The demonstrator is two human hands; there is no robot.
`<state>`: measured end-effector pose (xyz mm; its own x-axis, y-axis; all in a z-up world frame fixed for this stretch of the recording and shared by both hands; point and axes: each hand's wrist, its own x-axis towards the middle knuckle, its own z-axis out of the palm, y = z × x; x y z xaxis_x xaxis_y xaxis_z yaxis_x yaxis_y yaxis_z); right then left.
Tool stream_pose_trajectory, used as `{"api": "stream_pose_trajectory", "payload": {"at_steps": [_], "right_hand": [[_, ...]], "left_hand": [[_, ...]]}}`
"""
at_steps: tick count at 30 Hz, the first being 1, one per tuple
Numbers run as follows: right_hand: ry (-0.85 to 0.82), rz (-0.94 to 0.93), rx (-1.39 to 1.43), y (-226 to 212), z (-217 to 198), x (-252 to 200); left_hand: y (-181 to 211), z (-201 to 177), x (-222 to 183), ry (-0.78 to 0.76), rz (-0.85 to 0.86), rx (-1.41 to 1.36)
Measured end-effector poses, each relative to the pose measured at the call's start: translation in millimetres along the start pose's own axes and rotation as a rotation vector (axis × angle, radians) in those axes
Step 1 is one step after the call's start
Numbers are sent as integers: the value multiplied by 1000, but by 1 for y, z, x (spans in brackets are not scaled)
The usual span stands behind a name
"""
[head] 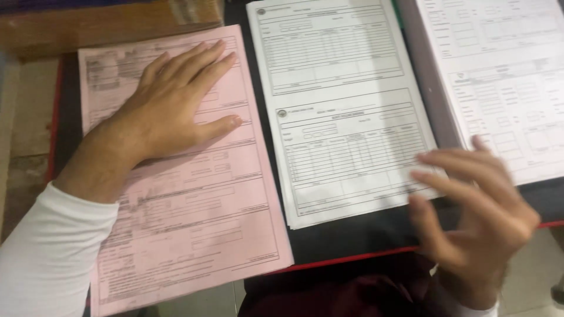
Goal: Organizing and sorting various printed forms and documents on a desk.
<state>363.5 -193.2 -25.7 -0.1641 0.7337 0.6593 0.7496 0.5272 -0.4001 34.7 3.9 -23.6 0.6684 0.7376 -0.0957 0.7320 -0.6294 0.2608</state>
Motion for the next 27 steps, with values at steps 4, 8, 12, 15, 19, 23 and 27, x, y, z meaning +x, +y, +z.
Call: {"api": "stream_pose_trajectory", "payload": {"at_steps": [4, 8, 12, 15, 19, 23, 27], "right_hand": [[47, 253, -256, 44, -39, -32], [37, 296, -319, 59, -54, -39], [65, 354, -361, 61, -51, -40], [50, 391, -357, 59, -49, -33], [72, 432, -350, 63, -51, -30], [67, 459, -335, 66, -50, -31], [87, 466, -313, 67, -52, -29]], "left_hand": [[2, 2, 1, -4, -19, 12], [2, 4, 4, 25, -28, 42], [6, 6, 5, 34, -42, 49], [15, 5, 4, 64, -41, 65], [38, 3, 3, 184, 137, 92], [52, 3, 2, 194, 333, 87], [49, 15, 3, 148, 285, 127]]}}
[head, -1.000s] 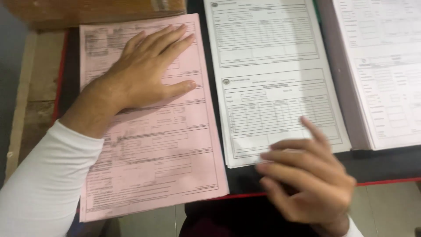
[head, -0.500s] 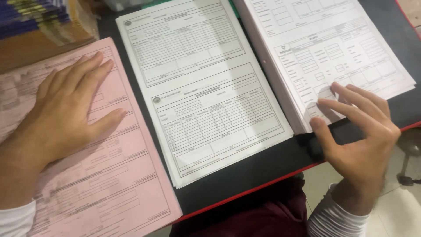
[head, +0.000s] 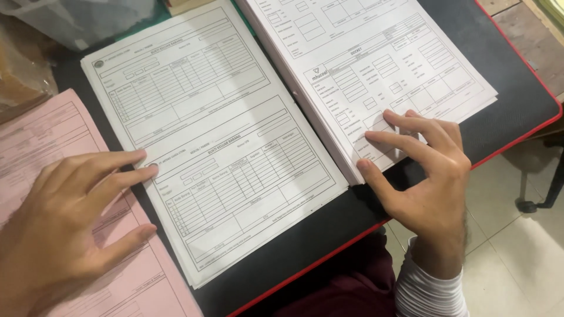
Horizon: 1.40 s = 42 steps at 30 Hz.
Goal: Organizing and sorting various printed forms and documents on a desk.
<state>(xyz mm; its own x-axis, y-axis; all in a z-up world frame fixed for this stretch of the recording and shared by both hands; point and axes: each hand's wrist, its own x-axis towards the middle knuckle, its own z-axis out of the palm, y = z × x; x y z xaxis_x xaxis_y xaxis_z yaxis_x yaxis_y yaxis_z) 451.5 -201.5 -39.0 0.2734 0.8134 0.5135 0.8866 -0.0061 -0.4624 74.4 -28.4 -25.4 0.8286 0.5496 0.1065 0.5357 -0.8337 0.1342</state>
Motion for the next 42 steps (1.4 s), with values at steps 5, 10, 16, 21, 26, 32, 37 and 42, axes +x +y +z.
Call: {"api": "stream_pose_trajectory", "payload": {"at_steps": [5, 10, 16, 21, 26, 32, 37, 42], "right_hand": [[0, 12, 1, 0, 0, 1], [-31, -8, -44, 5, -1, 3], [17, 51, -10, 5, 2, 5], [82, 123, 99, 4, 4, 5], [154, 68, 270, 12, 10, -1], [419, 25, 318, 16, 19, -7], [437, 84, 337, 17, 20, -11], [398, 88, 322, 17, 20, -10]], "left_hand": [[-1, 6, -1, -10, -46, 44], [22, 3, 38, -33, 175, 337], [98, 22, 117, 118, 454, 59], [140, 38, 178, 254, 438, -69], [148, 64, 200, 92, 285, -58], [150, 64, 199, 100, 284, -27], [146, 59, 204, 67, 286, -57], [150, 61, 202, 13, 267, -59]]}}
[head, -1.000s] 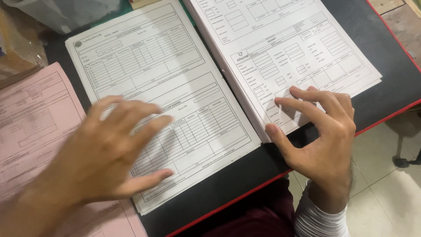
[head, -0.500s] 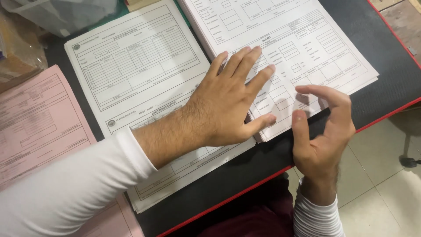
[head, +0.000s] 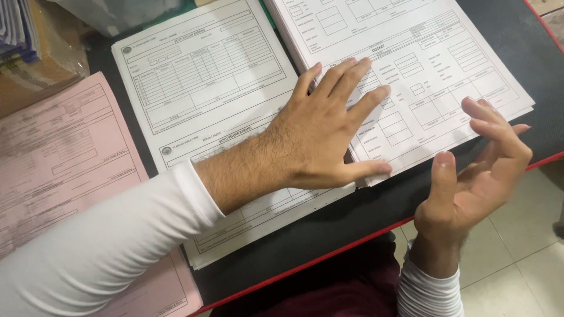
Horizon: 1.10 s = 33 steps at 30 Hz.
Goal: Organizing and sorting various printed forms and documents on a desk.
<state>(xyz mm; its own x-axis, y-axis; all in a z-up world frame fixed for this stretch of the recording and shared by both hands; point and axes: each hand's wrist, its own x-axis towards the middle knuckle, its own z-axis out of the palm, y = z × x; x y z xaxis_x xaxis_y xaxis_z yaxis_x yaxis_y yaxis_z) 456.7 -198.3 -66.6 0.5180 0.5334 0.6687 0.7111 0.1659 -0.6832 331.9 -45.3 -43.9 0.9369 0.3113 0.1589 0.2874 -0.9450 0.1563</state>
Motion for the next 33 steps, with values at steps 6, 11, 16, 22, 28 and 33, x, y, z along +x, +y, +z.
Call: {"api": "stream_pose_trajectory", "payload": {"at_steps": [6, 11, 16, 22, 28, 33], "right_hand": [[-26, -7, -26, 1, -1, 0], [-63, -26, -57, 4, -2, 0], [-60, -24, -70, 1, -1, -1], [-65, -28, -38, 4, -1, -1], [-77, -40, -27, -5, 1, 0], [-80, -61, -52, -2, 0, -2]], "left_hand": [[3, 3, 1, -73, -32, 8], [2, 1, 0, -40, -33, -55], [-7, -4, 7, 16, 17, -92], [-48, -2, 19, 75, 231, -88], [-70, -2, 15, 315, 543, 147], [-74, -5, 12, 431, 650, 305]]}}
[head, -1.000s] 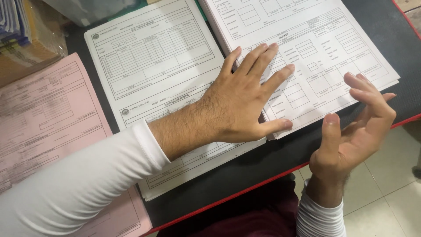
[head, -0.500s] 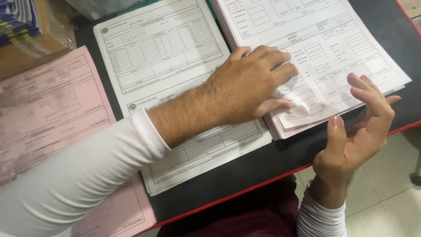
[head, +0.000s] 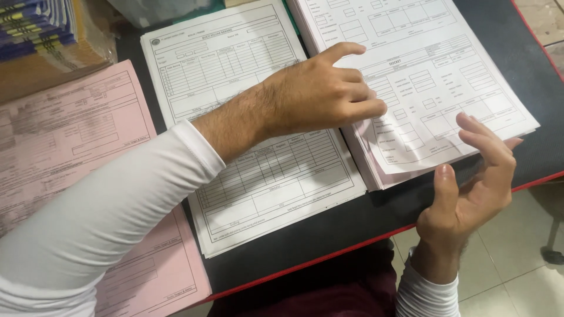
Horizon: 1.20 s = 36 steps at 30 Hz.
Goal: Organizing and sorting various printed forms and documents on a desk.
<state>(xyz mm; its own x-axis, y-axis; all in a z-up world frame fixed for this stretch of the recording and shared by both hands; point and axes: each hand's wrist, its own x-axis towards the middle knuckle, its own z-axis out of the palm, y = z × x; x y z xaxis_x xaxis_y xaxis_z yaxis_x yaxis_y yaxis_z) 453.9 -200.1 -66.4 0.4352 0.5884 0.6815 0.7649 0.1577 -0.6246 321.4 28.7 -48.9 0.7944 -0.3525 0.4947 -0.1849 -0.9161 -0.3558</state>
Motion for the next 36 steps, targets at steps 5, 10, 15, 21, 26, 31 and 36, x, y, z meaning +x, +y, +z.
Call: {"api": "stream_pose_trajectory", "payload": {"at_steps": [5, 10, 15, 21, 26, 31, 36], "right_hand": [[47, -24, 54, 5, -1, -4], [65, -167, 25, 22, -5, -11], [65, -388, -30, 31, -11, -12], [-68, -620, -32, 7, -7, -11], [-110, -601, -40, -44, 9, -17], [-155, -585, -20, -56, 19, -24], [-207, -597, 20, -45, 19, -26]], "left_hand": [[2, -21, -1, 2, -65, -108], [13, -64, -8, 44, -112, -194], [38, -109, -31, 21, -223, -274], [76, -164, -65, -98, -487, -429], [99, -200, -71, -162, -507, -363], [100, -188, -94, -97, -519, -261], [100, -177, -107, -198, -565, -207]]}}
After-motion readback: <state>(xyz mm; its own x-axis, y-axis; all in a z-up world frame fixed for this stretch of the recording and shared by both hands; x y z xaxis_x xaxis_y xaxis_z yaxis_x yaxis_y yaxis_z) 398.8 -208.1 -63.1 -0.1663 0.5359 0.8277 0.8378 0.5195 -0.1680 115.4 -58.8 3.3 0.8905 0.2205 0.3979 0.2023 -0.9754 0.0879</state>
